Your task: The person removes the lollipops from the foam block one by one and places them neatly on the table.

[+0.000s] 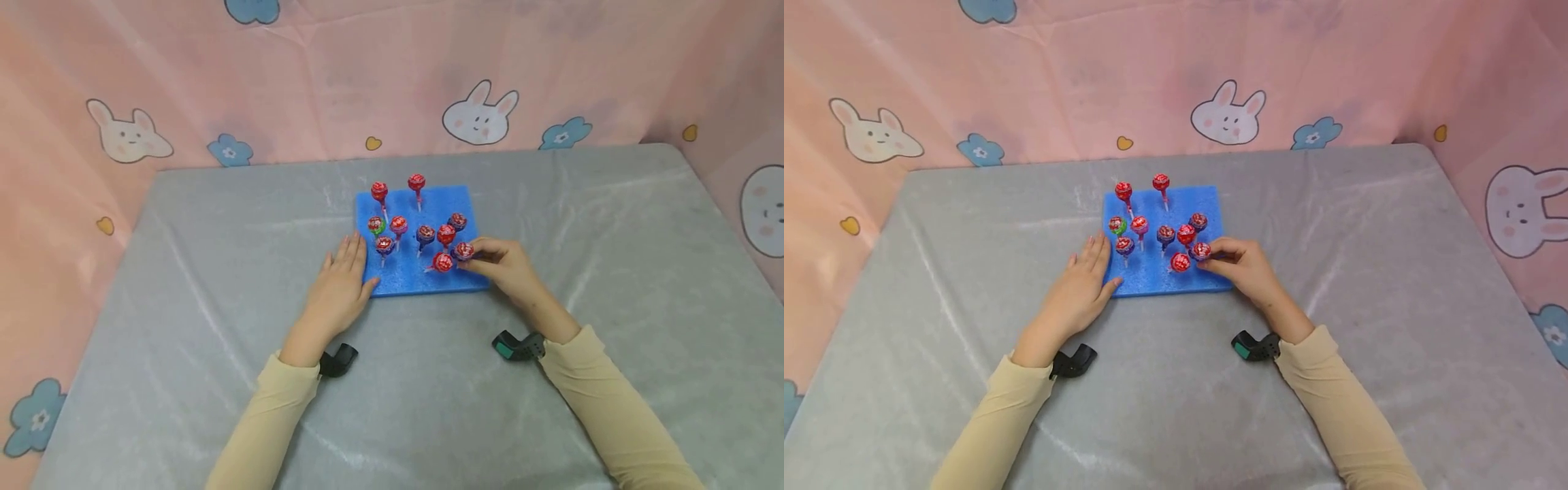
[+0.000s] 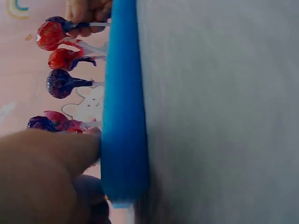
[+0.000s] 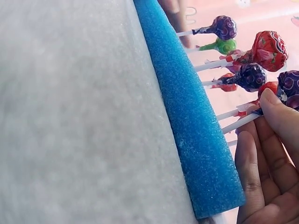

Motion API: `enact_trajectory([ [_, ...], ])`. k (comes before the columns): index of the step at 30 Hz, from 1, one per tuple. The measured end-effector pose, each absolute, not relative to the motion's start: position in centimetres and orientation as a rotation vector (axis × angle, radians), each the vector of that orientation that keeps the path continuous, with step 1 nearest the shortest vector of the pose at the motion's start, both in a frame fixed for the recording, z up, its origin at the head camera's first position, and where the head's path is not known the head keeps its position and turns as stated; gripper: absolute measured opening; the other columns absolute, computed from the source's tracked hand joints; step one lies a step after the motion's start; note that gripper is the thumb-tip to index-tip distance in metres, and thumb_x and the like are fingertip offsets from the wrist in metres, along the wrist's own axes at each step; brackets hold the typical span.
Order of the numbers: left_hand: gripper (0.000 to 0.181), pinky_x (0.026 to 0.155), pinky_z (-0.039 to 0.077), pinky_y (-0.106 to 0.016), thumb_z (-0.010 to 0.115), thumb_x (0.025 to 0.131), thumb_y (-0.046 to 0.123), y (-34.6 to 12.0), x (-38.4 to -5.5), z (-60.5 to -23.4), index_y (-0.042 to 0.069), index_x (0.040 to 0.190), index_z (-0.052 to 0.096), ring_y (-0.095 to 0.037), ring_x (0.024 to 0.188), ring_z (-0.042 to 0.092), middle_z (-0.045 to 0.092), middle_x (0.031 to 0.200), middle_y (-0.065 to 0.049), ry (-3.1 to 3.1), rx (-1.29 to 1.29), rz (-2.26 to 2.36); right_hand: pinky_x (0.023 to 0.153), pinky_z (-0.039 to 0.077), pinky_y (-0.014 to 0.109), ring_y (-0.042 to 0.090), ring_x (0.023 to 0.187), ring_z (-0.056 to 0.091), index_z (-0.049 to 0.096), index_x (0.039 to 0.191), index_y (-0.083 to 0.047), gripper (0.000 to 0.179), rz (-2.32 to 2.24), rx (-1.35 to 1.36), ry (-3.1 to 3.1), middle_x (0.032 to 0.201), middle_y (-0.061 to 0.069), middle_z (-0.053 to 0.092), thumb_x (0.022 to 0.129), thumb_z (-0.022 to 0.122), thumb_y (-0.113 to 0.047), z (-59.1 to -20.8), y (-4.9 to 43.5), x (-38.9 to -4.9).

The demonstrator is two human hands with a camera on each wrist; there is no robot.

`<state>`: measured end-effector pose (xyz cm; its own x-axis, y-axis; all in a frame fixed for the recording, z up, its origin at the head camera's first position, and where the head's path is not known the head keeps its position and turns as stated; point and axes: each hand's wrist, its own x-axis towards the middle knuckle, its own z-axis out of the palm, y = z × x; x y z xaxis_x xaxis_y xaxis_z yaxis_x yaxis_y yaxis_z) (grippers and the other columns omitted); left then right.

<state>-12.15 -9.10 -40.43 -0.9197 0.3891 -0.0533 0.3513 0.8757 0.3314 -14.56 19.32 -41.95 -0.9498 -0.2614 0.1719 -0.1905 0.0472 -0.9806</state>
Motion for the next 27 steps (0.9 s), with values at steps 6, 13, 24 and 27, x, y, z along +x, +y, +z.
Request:
enact_trajectory([
  [6, 0.066, 0.114, 0.010, -0.050, 0.041, 0.102, 0.033, -9.00, -12.06, -40.64, -0.004, 0.150, 0.014, -0.031, 0.144, 0.007, 0.008, 0.157, -0.017, 2.926, 0.530, 0.499, 0.071, 0.051, 0.017, 0.006, 0.081, 0.065, 0.075, 0.083, -0.024, 0.045, -2.082, -0.491, 2.215, 0.089, -0.010, 0.070, 0.079, 0.063, 0.019, -41.63, 19.19, -14.68],
  [13, 0.065, 0.114, 0.010, -0.049, 0.039, 0.103, 0.033, -9.05, -11.91, -40.79, -0.004, 0.150, 0.013, -0.030, 0.144, 0.006, 0.007, 0.157, -0.016, 2.930, 0.534, 0.529, 0.073, 0.051, 0.018, 0.006, 0.082, 0.065, 0.075, 0.083, -0.021, 0.047, -2.163, -0.529, 2.144, 0.088, -0.007, 0.071, 0.078, 0.060, 0.023, -41.43, 19.24, -14.71],
  [24, 0.065, 0.113, 0.012, -0.050, 0.042, 0.102, 0.032, -8.86, -11.66, -41.22, -0.005, 0.150, 0.016, -0.032, 0.144, 0.010, 0.011, 0.156, -0.018, 2.947, 0.545, 0.546, 0.075, 0.053, 0.023, 0.011, 0.080, 0.069, 0.076, 0.087, -0.013, 0.043, -2.411, -0.431, 1.970, 0.084, 0.002, 0.073, 0.081, 0.056, 0.024, -41.15, 19.75, -14.61],
  [27, 0.065, 0.113, 0.012, -0.050, 0.042, 0.102, 0.032, -8.74, -11.64, -41.23, -0.005, 0.150, 0.016, -0.032, 0.144, 0.010, 0.011, 0.156, -0.018, 2.945, 0.543, 0.540, 0.073, 0.053, 0.022, 0.011, 0.079, 0.068, 0.076, 0.085, -0.012, 0.039, -2.454, -0.342, 1.957, 0.083, 0.002, 0.073, 0.081, 0.058, 0.022, -41.12, 20.04, -14.56],
])
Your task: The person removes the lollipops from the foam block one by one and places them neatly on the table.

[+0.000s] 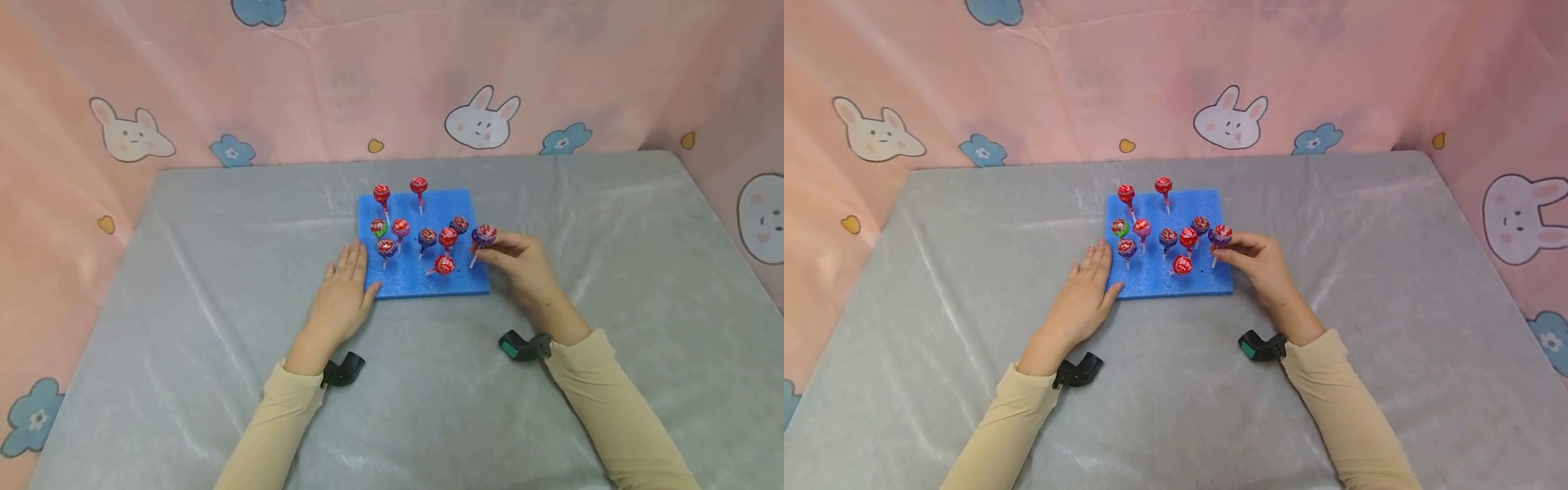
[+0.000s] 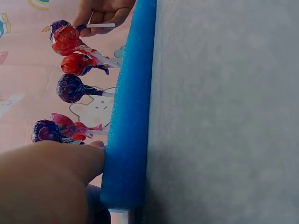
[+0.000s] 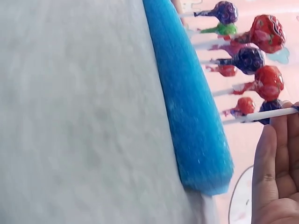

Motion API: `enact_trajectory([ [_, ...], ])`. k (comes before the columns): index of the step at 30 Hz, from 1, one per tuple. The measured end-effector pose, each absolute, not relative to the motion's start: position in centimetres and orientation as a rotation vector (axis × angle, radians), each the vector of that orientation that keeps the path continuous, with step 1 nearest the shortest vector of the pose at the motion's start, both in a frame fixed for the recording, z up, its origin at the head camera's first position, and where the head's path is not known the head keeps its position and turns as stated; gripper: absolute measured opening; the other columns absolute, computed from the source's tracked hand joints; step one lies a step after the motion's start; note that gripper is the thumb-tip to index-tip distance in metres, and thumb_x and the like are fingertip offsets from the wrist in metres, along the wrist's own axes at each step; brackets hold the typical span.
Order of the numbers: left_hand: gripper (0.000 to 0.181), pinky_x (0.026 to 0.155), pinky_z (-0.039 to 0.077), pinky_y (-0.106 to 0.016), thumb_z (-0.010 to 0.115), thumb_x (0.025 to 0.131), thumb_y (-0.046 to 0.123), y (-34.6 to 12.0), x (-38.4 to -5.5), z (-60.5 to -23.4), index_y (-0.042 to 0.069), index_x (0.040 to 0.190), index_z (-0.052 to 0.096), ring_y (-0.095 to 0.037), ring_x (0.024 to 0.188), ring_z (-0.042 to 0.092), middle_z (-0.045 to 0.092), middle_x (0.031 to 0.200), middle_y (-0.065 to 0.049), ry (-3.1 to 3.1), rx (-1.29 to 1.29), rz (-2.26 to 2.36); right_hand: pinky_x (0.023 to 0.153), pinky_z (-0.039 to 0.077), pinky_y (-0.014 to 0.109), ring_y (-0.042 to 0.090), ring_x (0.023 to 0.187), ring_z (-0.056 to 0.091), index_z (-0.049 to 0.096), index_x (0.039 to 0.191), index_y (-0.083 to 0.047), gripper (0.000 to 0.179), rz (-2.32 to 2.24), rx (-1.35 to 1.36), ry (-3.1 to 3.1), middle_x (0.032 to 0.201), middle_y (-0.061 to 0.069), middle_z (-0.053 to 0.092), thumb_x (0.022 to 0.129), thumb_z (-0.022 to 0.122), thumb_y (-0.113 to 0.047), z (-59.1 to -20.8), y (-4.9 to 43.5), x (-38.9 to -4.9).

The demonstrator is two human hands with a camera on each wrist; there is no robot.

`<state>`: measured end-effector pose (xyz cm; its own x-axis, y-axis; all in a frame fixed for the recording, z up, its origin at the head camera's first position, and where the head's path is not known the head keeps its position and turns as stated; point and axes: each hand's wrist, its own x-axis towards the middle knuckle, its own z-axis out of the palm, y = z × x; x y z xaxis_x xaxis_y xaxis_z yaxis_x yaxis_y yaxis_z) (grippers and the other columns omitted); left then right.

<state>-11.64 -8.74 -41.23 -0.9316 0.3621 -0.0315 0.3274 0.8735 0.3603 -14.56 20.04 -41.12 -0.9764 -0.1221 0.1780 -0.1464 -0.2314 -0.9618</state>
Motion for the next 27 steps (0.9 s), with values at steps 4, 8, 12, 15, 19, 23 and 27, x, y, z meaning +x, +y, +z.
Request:
enact_trajectory([
  [4, 0.065, 0.114, 0.011, -0.050, 0.041, 0.102, 0.033, -8.7, -11.7, -41.2, -0.004, 0.150, 0.016, -0.032, 0.144, 0.009, 0.010, 0.157, -0.017, 2.936, 0.534, 0.536, 0.071, 0.053, 0.023, 0.011, 0.078, 0.067, 0.075, 0.085, -0.009, 0.027, 2.428, 0.253, -1.930, 0.083, 0.003, 0.072, 0.083, 0.063, 0.015, -40.8, 20.6, -14.6],
  [8, 0.065, 0.114, 0.011, -0.050, 0.041, 0.102, 0.033, -8.8, -11.7, -41.2, -0.004, 0.150, 0.015, -0.031, 0.144, 0.008, 0.009, 0.157, -0.017, 2.930, 0.526, 0.537, 0.072, 0.054, 0.026, 0.012, 0.078, 0.067, 0.073, 0.085, -0.004, 0.013, 2.466, 0.186, -1.924, 0.085, 0.004, 0.072, 0.085, 0.066, 0.007, -40.5, 21.4, -15.0],
  [12, 0.065, 0.114, 0.010, -0.049, 0.041, 0.102, 0.033, -8.7, -11.6, -41.2, -0.004, 0.150, 0.015, -0.031, 0.144, 0.008, 0.009, 0.157, -0.017, 2.930, 0.519, 0.548, 0.071, 0.055, 0.026, 0.013, 0.078, 0.068, 0.074, 0.082, -0.003, 0.017, 2.500, 0.143, -1.897, 0.085, 0.005, 0.073, 0.086, 0.063, 0.009, -40.2, 22.2, -15.5],
  [15, 0.066, 0.114, 0.010, -0.049, 0.040, 0.103, 0.034, -8.6, -11.6, -41.2, -0.003, 0.150, 0.014, -0.030, 0.144, 0.007, 0.008, 0.157, -0.016, 2.926, 0.518, 0.535, 0.071, 0.055, 0.024, 0.013, 0.077, 0.069, 0.074, 0.081, -0.004, 0.022, 2.508, 0.130, -1.883, 0.085, 0.004, 0.073, 0.087, 0.060, 0.013, -40.0, 22.8, -15.9],
  [19, 0.066, 0.114, 0.009, -0.048, 0.039, 0.103, 0.035, -8.5, -11.5, -41.2, -0.002, 0.151, 0.013, -0.030, 0.144, 0.006, 0.007, 0.157, -0.015, 2.921, 0.518, 0.520, 0.069, 0.055, 0.022, 0.011, 0.076, 0.070, 0.075, 0.079, -0.005, 0.025, 2.490, 0.116, -1.915, 0.084, 0.004, 0.073, 0.087, 0.059, 0.013, -39.7, 23.4, -16.3],
  [23, 0.065, 0.114, 0.011, -0.049, 0.040, 0.103, 0.034, -8.6, -11.4, -41.1, -0.003, 0.150, 0.015, -0.030, 0.144, 0.007, 0.009, 0.157, -0.015, 2.933, 0.517, 0.538, 0.067, 0.054, 0.021, 0.010, 0.073, 0.069, 0.075, 0.078, -0.006, 0.022, 2.412, 0.073, -2.013, 0.083, 0.001, 0.073, 0.087, 0.062, 0.009, -39.3, 23.8, -16.9],
  [27, 0.065, 0.114, 0.011, -0.049, 0.041, 0.102, 0.034, -8.6, -11.4, -41.1, -0.003, 0.150, 0.016, -0.030, 0.144, 0.009, 0.011, 0.157, -0.016, 2.946, 0.515, 0.541, 0.067, 0.055, 0.021, 0.009, 0.072, 0.068, 0.076, 0.080, -0.009, 0.015, 2.358, -0.025, -2.125, 0.081, -0.001, 0.073, 0.086, 0.067, 0.002, -39.1, 24.2, -17.8],
])
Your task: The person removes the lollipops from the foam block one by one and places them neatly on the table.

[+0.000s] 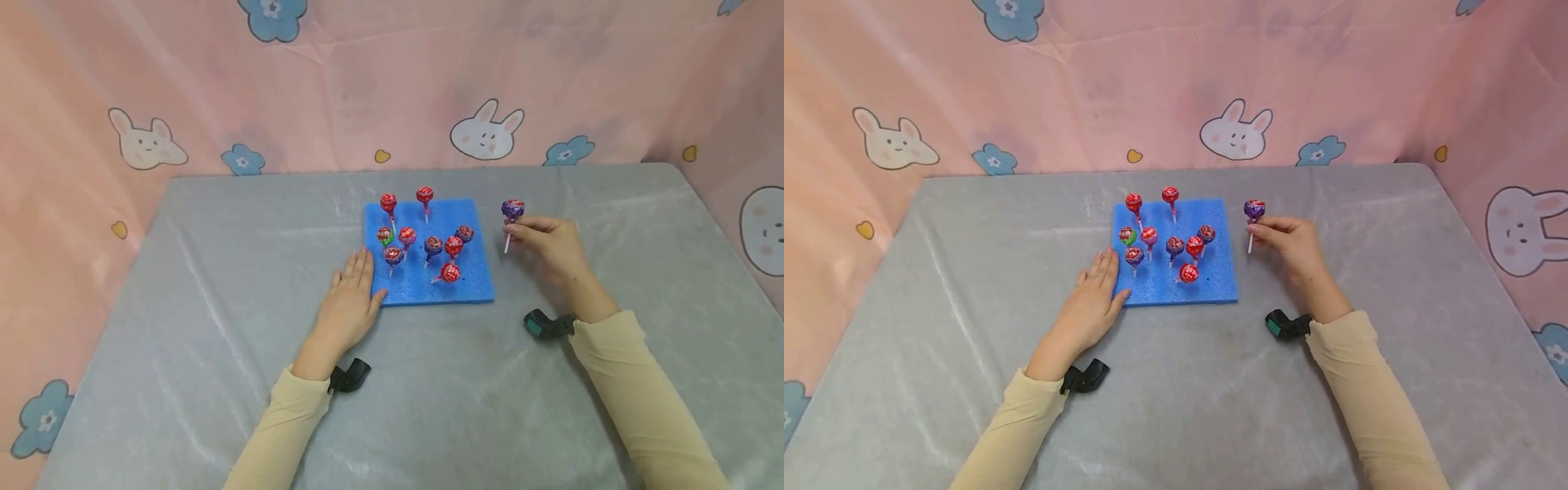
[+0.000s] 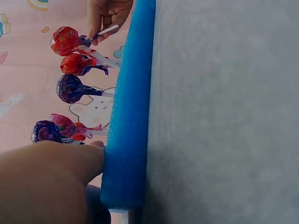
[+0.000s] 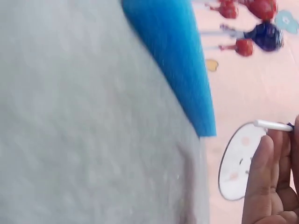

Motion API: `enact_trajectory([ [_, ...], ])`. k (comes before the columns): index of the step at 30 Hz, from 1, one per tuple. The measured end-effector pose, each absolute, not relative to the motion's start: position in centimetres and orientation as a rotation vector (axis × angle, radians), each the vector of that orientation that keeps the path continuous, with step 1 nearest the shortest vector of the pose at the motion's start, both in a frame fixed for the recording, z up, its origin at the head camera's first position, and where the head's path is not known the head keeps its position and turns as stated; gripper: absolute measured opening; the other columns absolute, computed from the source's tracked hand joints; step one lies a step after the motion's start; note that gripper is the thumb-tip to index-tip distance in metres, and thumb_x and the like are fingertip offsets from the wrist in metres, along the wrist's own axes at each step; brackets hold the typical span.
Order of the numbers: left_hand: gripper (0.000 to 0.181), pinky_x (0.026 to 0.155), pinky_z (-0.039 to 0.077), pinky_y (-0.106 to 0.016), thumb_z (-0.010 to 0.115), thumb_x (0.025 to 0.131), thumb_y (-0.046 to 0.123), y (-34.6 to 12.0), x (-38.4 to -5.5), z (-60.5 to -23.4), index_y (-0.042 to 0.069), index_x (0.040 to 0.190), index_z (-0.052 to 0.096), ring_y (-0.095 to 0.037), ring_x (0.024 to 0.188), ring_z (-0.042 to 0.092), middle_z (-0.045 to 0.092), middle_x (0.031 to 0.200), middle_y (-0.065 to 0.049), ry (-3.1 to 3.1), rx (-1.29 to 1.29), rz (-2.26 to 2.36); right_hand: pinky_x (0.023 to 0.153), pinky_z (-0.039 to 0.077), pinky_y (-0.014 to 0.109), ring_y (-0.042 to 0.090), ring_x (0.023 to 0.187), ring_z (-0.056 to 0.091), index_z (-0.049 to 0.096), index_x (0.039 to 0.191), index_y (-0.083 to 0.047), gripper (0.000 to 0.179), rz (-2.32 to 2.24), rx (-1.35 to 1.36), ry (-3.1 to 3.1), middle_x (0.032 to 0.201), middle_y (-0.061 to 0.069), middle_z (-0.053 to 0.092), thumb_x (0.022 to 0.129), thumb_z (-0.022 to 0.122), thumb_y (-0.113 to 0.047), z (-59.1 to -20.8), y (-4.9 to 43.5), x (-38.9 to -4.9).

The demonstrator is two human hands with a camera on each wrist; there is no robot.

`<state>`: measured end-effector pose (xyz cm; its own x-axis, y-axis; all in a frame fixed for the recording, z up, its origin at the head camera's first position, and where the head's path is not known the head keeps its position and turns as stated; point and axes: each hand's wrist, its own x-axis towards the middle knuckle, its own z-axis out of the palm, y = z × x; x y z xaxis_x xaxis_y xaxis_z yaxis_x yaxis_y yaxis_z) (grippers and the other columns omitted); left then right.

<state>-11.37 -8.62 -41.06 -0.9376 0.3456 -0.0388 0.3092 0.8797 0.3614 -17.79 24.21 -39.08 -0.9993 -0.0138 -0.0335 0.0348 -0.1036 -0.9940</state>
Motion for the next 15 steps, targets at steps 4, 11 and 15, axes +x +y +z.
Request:
enact_trajectory([
  [4, 0.065, 0.114, 0.012, -0.049, 0.041, 0.102, 0.034, -8.4, -11.3, -41.4, -0.003, 0.150, 0.017, -0.030, 0.144, 0.009, 0.011, 0.157, -0.016, 2.936, 0.523, 0.542, 0.066, 0.054, 0.020, 0.008, 0.071, 0.067, 0.077, 0.080, -0.012, 0.014, -2.219, 0.138, 2.093, 0.079, -0.003, 0.072, 0.087, 0.068, -0.003, -39.7, 25.4, -18.2],
  [11, 0.065, 0.114, 0.011, -0.050, 0.042, 0.102, 0.032, -8.3, -11.3, -41.5, -0.004, 0.150, 0.016, -0.030, 0.144, 0.008, 0.011, 0.157, -0.017, 2.921, 0.535, 0.583, 0.061, 0.054, 0.020, 0.008, 0.067, 0.068, 0.077, 0.076, -0.014, 0.017, -2.206, 0.273, 2.024, 0.077, -0.002, 0.072, 0.087, 0.069, -0.003, -40.7, 26.6, -18.3],
  [15, 0.065, 0.113, 0.012, -0.051, 0.042, 0.102, 0.031, -8.6, -11.4, -41.4, -0.005, 0.150, 0.016, -0.031, 0.144, 0.009, 0.012, 0.157, -0.017, 2.932, 0.524, 0.589, 0.062, 0.054, 0.020, 0.007, 0.067, 0.068, 0.077, 0.077, -0.014, 0.011, -2.086, 0.292, 2.136, 0.075, -0.003, 0.071, 0.085, 0.072, -0.008, -40.9, 26.0, -18.4],
])
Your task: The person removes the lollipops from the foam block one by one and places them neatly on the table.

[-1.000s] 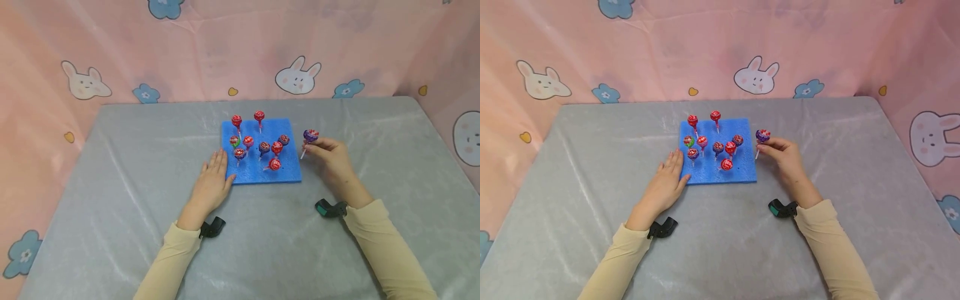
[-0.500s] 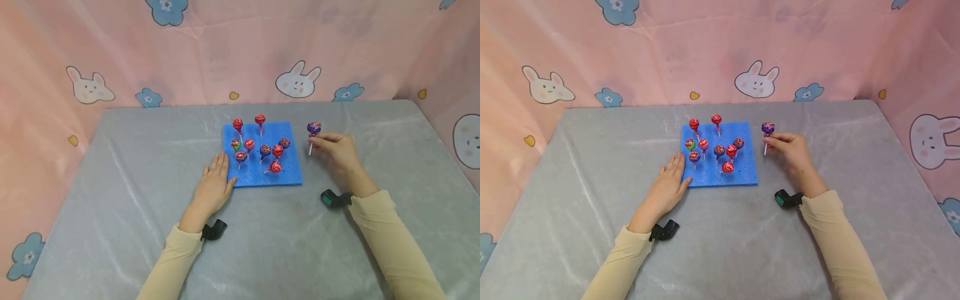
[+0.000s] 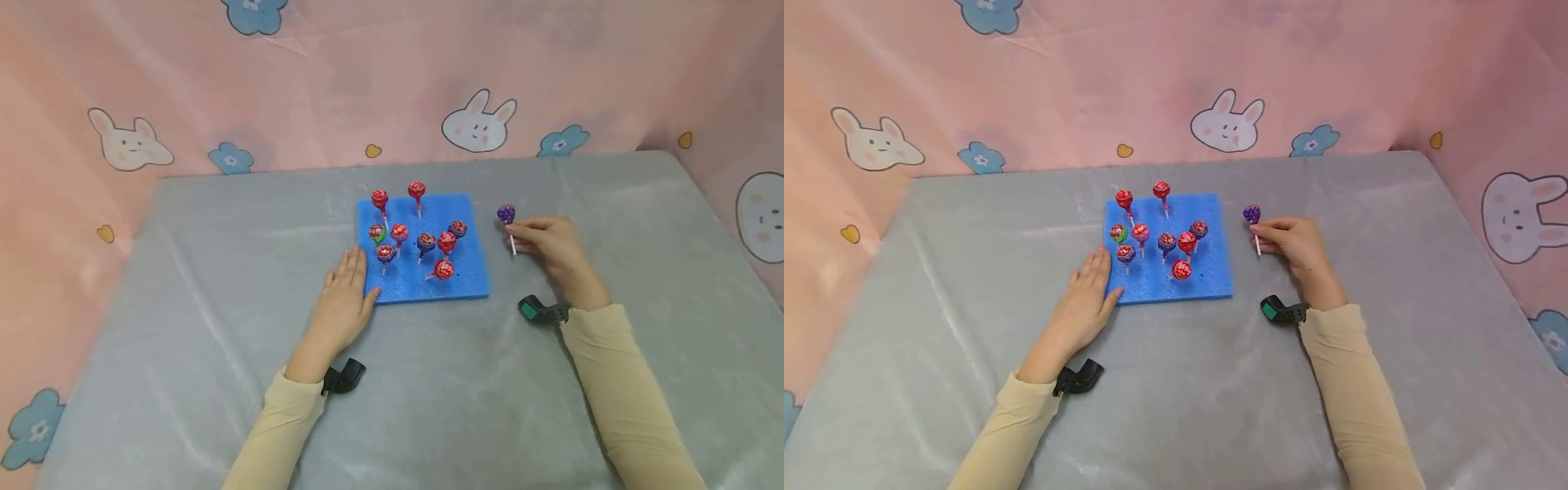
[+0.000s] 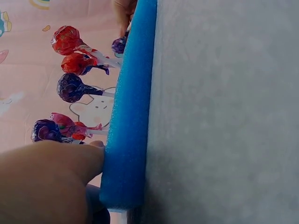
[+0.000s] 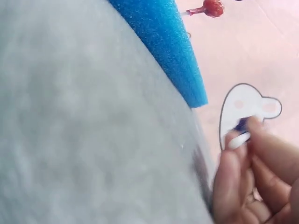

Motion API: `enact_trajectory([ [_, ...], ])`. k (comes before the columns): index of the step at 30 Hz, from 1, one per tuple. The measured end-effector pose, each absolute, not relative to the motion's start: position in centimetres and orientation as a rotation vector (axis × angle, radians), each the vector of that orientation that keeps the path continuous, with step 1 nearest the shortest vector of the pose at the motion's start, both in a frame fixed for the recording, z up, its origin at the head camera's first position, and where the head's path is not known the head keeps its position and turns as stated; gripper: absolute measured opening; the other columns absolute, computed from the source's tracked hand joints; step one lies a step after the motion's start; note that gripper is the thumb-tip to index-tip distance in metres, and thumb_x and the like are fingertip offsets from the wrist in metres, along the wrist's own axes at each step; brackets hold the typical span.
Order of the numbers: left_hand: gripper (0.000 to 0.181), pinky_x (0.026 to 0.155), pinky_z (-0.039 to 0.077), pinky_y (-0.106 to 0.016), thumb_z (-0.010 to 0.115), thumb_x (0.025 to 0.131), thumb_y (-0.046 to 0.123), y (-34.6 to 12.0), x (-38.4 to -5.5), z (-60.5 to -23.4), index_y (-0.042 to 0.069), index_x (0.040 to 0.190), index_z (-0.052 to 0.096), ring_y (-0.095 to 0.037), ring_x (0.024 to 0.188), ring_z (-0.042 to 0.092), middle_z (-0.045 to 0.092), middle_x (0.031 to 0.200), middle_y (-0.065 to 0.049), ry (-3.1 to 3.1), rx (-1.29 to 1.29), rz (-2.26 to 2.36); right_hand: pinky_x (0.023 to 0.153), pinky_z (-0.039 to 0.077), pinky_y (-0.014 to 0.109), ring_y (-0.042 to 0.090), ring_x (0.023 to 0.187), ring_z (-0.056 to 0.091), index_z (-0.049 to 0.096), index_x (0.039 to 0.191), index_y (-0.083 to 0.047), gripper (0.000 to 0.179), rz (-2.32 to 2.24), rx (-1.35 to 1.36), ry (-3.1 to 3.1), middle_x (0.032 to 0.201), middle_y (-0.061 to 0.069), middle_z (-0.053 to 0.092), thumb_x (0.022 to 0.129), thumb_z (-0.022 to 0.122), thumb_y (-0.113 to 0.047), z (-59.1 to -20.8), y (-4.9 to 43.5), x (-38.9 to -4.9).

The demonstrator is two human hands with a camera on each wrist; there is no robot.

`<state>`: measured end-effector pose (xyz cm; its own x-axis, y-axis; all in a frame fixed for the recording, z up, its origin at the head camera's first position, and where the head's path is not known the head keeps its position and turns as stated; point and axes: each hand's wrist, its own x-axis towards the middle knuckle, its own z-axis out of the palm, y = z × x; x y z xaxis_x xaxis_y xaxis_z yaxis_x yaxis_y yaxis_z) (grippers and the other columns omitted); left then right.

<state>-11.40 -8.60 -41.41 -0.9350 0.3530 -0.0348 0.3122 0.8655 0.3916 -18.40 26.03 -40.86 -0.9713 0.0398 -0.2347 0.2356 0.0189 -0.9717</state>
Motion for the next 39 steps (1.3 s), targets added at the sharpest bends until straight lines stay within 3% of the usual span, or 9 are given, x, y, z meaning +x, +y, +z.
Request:
enact_trajectory([
  [3, 0.064, 0.113, 0.012, -0.052, 0.042, 0.102, 0.030, -8.81, -11.40, -41.32, -0.005, 0.149, 0.017, -0.031, 0.144, 0.010, 0.012, 0.157, -0.018, 2.934, 0.520, 0.591, 0.062, 0.054, 0.019, 0.005, 0.067, 0.067, 0.075, 0.083, -0.009, 0.004, -1.957, 0.296, 2.270, 0.073, -0.005, 0.070, 0.085, 0.073, -0.010, -40.84, 25.43, -18.41],
  [10, 0.064, 0.113, 0.013, -0.052, 0.042, 0.103, 0.030, -8.66, -11.44, -41.30, -0.005, 0.149, 0.016, -0.032, 0.144, 0.011, 0.012, 0.156, -0.018, 2.930, 0.521, 0.596, 0.061, 0.053, 0.017, 0.002, 0.064, 0.065, 0.073, 0.088, -0.004, 0.005, -1.872, 0.317, 2.357, 0.070, -0.009, 0.068, 0.086, 0.071, -0.008, -40.91, 25.43, -18.38],
  [15, 0.065, 0.113, 0.012, -0.052, 0.043, 0.102, 0.030, -8.60, -11.40, -41.20, -0.005, 0.150, 0.016, -0.032, 0.144, 0.010, 0.011, 0.156, -0.018, 2.928, 0.512, 0.607, 0.062, 0.053, 0.017, 0.001, 0.065, 0.065, 0.067, 0.105, 0.012, 0.030, -1.803, 0.338, 2.391, 0.073, -0.010, 0.067, 0.085, 0.073, -0.010, -40.99, 25.48, -18.53],
  [25, 0.065, 0.113, 0.012, -0.052, 0.042, 0.102, 0.031, -8.61, -11.40, -41.24, -0.005, 0.150, 0.015, -0.031, 0.144, 0.009, 0.010, 0.157, -0.017, 2.926, 0.508, 0.602, 0.062, 0.053, 0.017, 0.001, 0.067, 0.062, 0.075, 0.094, 0.001, 0.019, -1.758, 0.358, 2.419, 0.076, -0.010, 0.066, 0.082, 0.076, -0.013, -40.80, 25.46, -18.42],
  [39, 0.065, 0.113, 0.011, -0.052, 0.042, 0.102, 0.031, -8.60, -11.37, -41.22, -0.005, 0.150, 0.015, -0.031, 0.144, 0.009, 0.011, 0.157, -0.017, 2.929, 0.510, 0.593, 0.060, 0.052, 0.017, 0.002, 0.064, 0.059, 0.074, 0.090, -0.001, 0.018, -1.655, 0.330, 2.493, 0.074, -0.010, 0.066, 0.083, 0.076, -0.017, -40.85, 25.44, -18.39],
])
